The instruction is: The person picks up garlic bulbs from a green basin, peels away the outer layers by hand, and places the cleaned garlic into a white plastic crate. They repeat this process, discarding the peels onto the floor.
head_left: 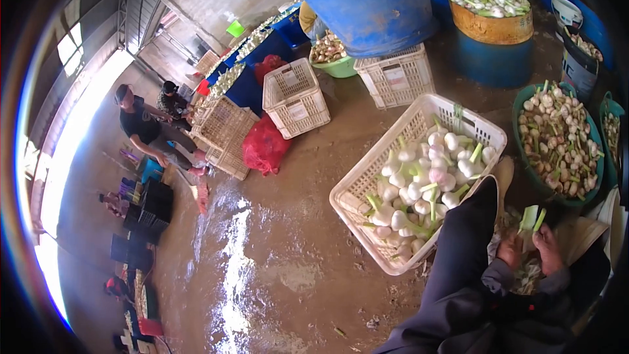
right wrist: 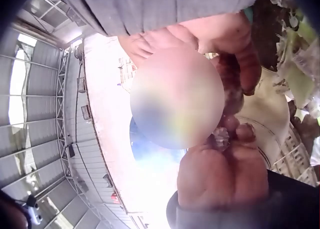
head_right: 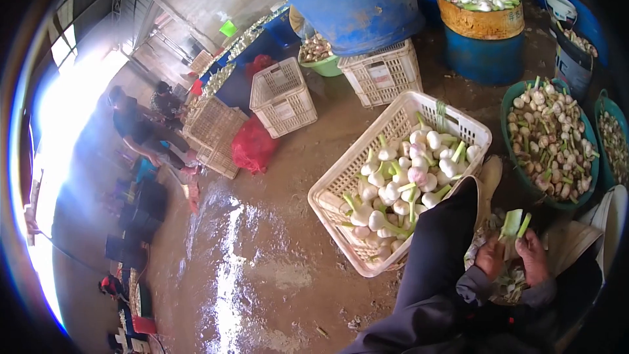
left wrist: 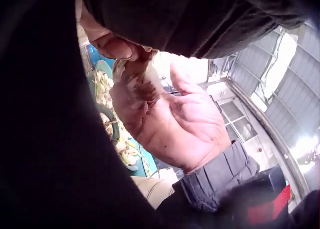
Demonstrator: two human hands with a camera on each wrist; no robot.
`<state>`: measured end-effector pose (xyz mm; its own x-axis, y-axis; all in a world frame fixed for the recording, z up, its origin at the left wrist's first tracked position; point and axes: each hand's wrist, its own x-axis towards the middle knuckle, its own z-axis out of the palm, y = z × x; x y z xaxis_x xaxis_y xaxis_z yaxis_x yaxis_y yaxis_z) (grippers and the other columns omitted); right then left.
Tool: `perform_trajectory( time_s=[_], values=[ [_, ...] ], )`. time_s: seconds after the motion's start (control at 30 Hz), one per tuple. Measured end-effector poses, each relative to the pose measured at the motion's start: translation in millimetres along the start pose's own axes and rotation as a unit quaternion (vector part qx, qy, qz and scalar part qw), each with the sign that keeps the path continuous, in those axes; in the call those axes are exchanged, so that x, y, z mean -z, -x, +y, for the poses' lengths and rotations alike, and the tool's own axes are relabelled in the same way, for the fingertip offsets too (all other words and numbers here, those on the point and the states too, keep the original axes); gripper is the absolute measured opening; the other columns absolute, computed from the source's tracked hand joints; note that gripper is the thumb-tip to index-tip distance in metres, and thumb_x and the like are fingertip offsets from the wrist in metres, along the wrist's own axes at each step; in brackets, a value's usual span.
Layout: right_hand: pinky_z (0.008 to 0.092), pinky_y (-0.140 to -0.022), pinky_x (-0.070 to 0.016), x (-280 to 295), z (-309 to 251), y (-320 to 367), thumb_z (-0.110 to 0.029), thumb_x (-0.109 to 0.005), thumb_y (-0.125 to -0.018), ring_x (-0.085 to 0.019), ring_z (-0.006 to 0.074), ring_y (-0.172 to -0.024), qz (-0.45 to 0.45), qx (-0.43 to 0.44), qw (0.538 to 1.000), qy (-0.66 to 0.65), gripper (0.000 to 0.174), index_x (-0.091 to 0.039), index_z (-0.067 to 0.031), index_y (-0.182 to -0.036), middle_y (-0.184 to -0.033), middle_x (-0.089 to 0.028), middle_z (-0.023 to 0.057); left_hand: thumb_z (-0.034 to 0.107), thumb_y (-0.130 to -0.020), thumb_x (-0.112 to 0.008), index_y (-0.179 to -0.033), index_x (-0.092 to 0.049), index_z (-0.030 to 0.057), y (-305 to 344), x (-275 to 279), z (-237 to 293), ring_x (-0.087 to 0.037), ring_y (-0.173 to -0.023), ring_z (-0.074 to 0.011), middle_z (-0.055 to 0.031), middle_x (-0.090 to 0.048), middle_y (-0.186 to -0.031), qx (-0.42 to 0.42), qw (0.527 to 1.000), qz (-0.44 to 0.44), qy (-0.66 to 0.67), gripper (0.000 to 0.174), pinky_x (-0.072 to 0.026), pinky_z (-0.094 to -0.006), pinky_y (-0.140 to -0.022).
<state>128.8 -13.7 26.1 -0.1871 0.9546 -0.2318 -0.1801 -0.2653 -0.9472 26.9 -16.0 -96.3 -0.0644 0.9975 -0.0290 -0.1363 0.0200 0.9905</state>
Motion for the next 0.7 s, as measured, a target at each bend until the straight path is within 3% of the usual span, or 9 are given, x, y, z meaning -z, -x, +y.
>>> perform_trajectory(
  time_s=[0.17,0.27,0.3,0.33,0.4,0.43,0.5,0.57,0.7],
  values=[
    [0.0261,-0.081,-0.044,-2,8,2,-0.017,-0.056,-0.091,-0.054,0.0096,-0.088,0.071,-0.006,0.997,0.034,0.028,-0.052,-0.0044,-0.115,-0.1,-0.059,0.0005,0.006,-0.093,-0.047,-0.1,-0.058,0.0021,3,0,21,-0.052,-0.08,-0.0117,-0.0051,-0.059,-0.086,-0.015,0.994,-0.056,0.089,0.014,-0.0451,-0.0285,-0.072],
    [0.0227,-0.068,-0.0443,7,12,-1,-0.024,-0.056,-0.091,-0.054,0.0081,-0.075,0.096,-0.018,0.995,-0.036,0.027,-0.054,-0.0073,-0.112,-0.088,-0.058,-0.0015,0.014,-0.095,-0.044,-0.104,-0.059,0.0006,-2,-3,0,-0.056,-0.081,-0.0149,-0.0097,-0.061,-0.085,0.101,0.985,0.004,0.142,0.022,-0.0463,-0.0291,-0.073],
    [0.0208,-0.049,-0.0383,5,6,1,-0.033,-0.053,-0.092,-0.049,0.0068,-0.061,0.1,-0.011,0.995,0.003,0.028,-0.055,-0.0106,-0.108,-0.078,-0.054,-0.0026,0.019,-0.095,-0.044,-0.103,-0.059,0.0016,-3,0,-15,-0.057,-0.078,-0.0185,-0.0105,-0.061,-0.082,-0.045,0.994,0.054,-0.088,0.024,-0.0463,-0.0316,-0.073],
    [0.0209,-0.044,-0.0342,2,-2,3,-0.037,-0.051,-0.092,-0.047,0.0071,-0.056,0.094,-0.026,0.993,-0.069,0.029,-0.055,-0.0118,-0.107,-0.075,-0.052,-0.0025,0.023,-0.095,-0.044,-0.102,-0.06,0.0025,-4,1,-40,-0.058,-0.075,-0.0222,-0.0113,-0.06,-0.08,-0.151,0.917,0.168,-0.328,0.027,-0.0463,-0.034,-0.073],
    [0.0222,-0.034,-0.0283,-5,-15,7,-0.045,-0.045,-0.093,-0.043,0.0095,-0.044,0.133,-0.052,0.967,-0.212,0.033,-0.054,-0.0145,-0.104,-0.064,-0.049,0.0006,0.026,-0.094,-0.045,-0.1,-0.06,0.0031,-8,10,-15,-0.058,-0.073,-0.0242,-0.0117,-0.059,-0.077,-0.033,0.967,0.168,-0.187,0.028,-0.0458,-0.0358,-0.073],
    [0.0242,-0.032,-0.03,4,-17,9,-0.048,-0.041,-0.094,-0.04,0.0133,-0.036,0.075,-0.049,0.952,-0.293,0.036,-0.053,-0.0151,-0.102,-0.058,-0.052,0.0044,0.029,-0.094,-0.045,-0.097,-0.06,0.0031,-8,14,1,-0.057,-0.071,-0.024,-0.0116,-0.058,-0.074,0.097,0.984,0.14,-0.06,0.03,-0.0448,-0.0367,-0.07],
    [0.0268,-0.032,-0.033,9,-18,11,-0.05,-0.038,-0.094,-0.043,0.0173,-0.034,0.009,-0.019,0.948,-0.318,0.039,-0.054,-0.0152,-0.1,-0.059,-0.056,0.0074,0.032,-0.093,-0.046,-0.094,-0.061,0.0031,-10,13,11,-0.055,-0.068,-0.0237,-0.0114,-0.057,-0.072,0.215,0.969,0.105,0.064,0.032,-0.0437,-0.0377,-0.068],
    [0.0298,-0.034,-0.0373,6,-16,9,-0.05,-0.038,-0.094,-0.054,0.021,-0.044,0.103,-0.053,0.935,-0.336,0.041,-0.055,-0.0131,-0.101,-0.069,-0.061,0.0089,0.036,-0.093,-0.046,-0.089,-0.06,0.002,-8,12,9,-0.052,-0.063,-0.0207,-0.012,-0.055,-0.067,0.163,0.979,0.118,-0.038,0.037,-0.0415,-0.0364,-0.063],
    [0.033,-0.044,-0.0425,8,-15,5,-0.047,-0.039,-0.094,-0.059,0.0226,-0.058,0.1,-0.057,0.932,-0.344,0.04,-0.057,-0.012,-0.103,-0.083,-0.063,0.0093,0.035,-0.093,-0.047,-0.088,-0.058,0.0019,-5,20,49,-0.048,-0.06,-0.0195,-0.0091,-0.051,-0.065,0.218,0.965,0.134,0.052,0.035,-0.0401,-0.0358,-0.059]
  ],
)
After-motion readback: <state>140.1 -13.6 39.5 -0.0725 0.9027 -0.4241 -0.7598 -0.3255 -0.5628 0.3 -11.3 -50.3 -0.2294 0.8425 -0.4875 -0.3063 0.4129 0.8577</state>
